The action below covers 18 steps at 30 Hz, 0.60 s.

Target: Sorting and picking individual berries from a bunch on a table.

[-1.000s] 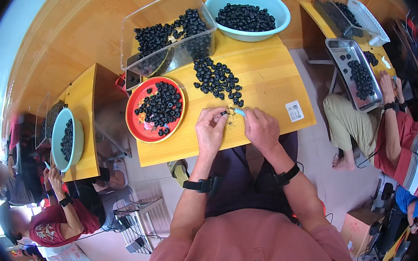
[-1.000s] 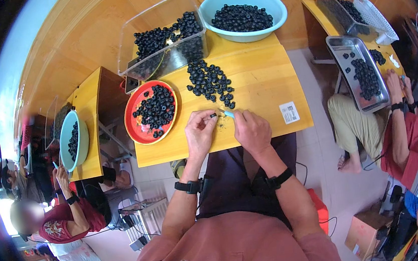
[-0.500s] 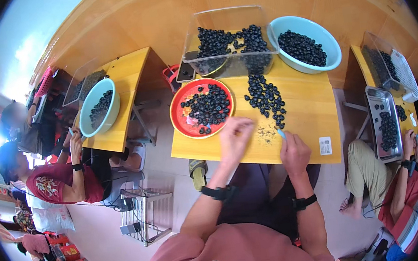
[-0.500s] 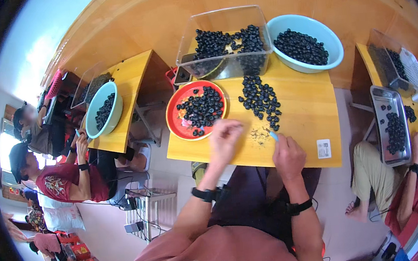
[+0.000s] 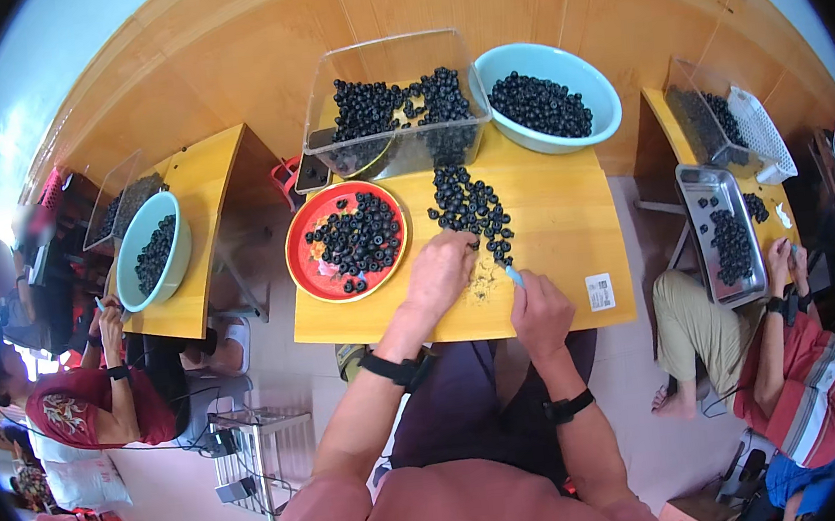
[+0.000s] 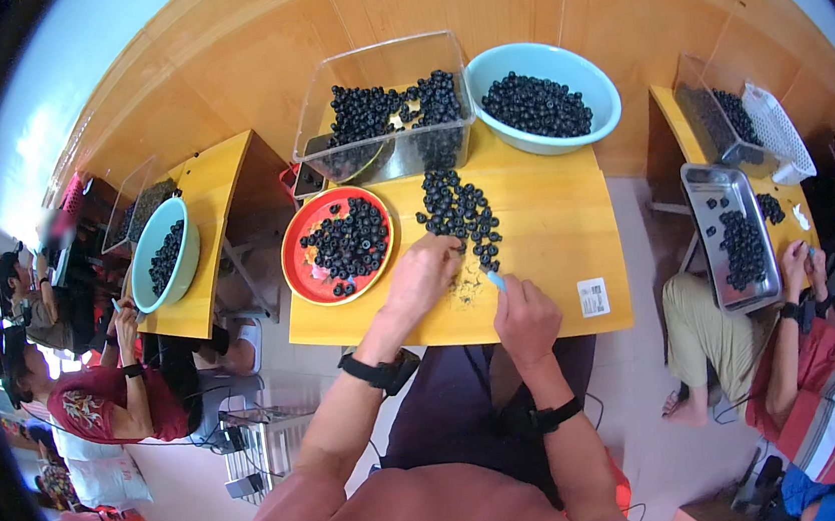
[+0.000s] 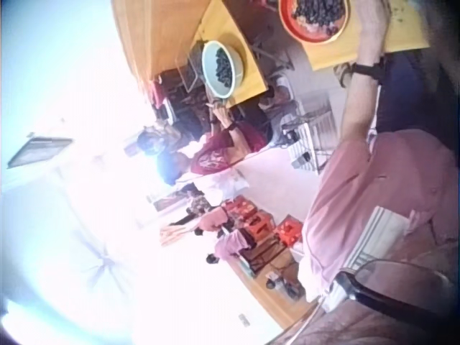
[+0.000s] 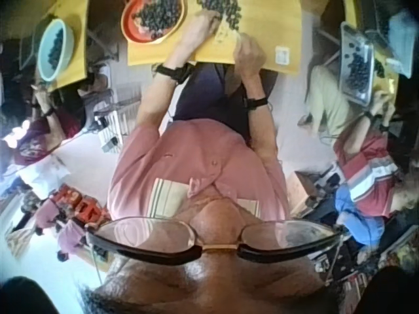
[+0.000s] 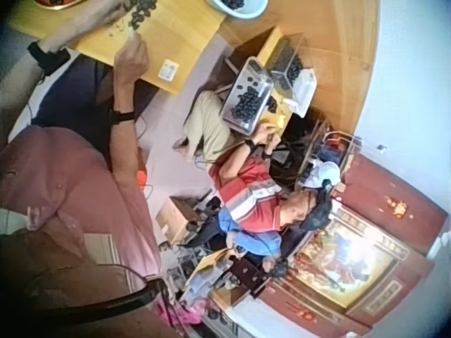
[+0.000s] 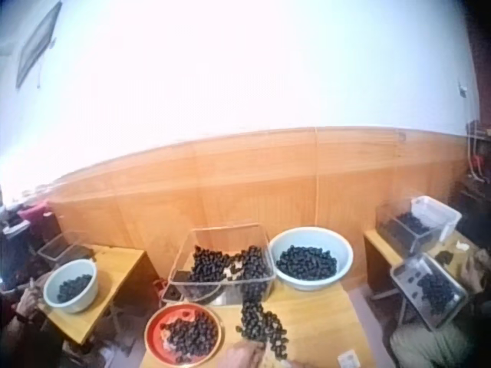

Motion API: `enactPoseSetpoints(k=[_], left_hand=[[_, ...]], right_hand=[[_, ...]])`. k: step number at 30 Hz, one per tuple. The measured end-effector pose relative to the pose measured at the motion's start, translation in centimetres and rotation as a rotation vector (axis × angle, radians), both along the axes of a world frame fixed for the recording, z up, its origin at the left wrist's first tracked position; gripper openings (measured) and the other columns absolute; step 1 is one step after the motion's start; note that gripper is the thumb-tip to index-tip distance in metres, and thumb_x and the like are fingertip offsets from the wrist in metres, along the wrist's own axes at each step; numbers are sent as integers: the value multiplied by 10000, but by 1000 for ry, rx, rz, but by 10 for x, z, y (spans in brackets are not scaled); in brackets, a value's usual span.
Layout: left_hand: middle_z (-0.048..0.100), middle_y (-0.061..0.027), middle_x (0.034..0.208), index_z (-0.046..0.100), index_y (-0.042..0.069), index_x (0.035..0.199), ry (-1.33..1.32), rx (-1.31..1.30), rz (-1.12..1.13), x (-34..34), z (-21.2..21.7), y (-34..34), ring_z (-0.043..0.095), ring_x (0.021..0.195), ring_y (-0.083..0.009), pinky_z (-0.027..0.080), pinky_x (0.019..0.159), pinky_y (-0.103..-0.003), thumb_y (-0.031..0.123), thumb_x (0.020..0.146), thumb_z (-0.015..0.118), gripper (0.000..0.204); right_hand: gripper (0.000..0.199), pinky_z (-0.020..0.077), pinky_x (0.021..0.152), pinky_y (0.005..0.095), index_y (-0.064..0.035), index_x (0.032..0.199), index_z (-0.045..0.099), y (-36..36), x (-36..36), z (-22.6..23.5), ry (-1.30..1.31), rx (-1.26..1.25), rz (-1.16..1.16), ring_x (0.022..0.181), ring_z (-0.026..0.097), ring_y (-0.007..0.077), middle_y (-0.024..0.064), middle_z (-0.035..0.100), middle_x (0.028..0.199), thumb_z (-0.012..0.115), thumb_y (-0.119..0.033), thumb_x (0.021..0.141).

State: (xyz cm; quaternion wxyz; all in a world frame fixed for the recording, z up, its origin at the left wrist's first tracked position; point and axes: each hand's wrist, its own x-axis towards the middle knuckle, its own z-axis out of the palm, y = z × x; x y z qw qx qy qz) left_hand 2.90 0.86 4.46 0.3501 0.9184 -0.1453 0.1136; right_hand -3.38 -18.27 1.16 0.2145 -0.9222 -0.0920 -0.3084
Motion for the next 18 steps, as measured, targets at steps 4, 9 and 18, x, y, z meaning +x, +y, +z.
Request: enactPoseSetpoints(k=[4,9,18], left_hand=[[704,-185,994,727,31,1082,37,119,36,8,2,-18,691,976,-389,558,855,-470,134,893,727,215],[726,-206,1023,724,28,1095,130,101,14,9,-5,-8,714,942,-381,566,842,-470,177,864,779,280],[709,-177,932,709,40,1063,39,66,60,-2,-1,-9,707,900,-404,570,835,-488,107,822,813,271]], right_hand=[[155,501,572,434,-84,1049,694,-3,-1,-6,19,-6,-18,635,619,309,85,578,755,681,-141,905],[159,504,575,424,-80,1041,696,-2,0,-3,-2,-9,-8,643,622,299,84,573,753,693,-136,892],[181,514,593,415,-86,1056,704,-1,0,-4,-4,18,-5,666,638,294,82,594,771,707,-126,879]])
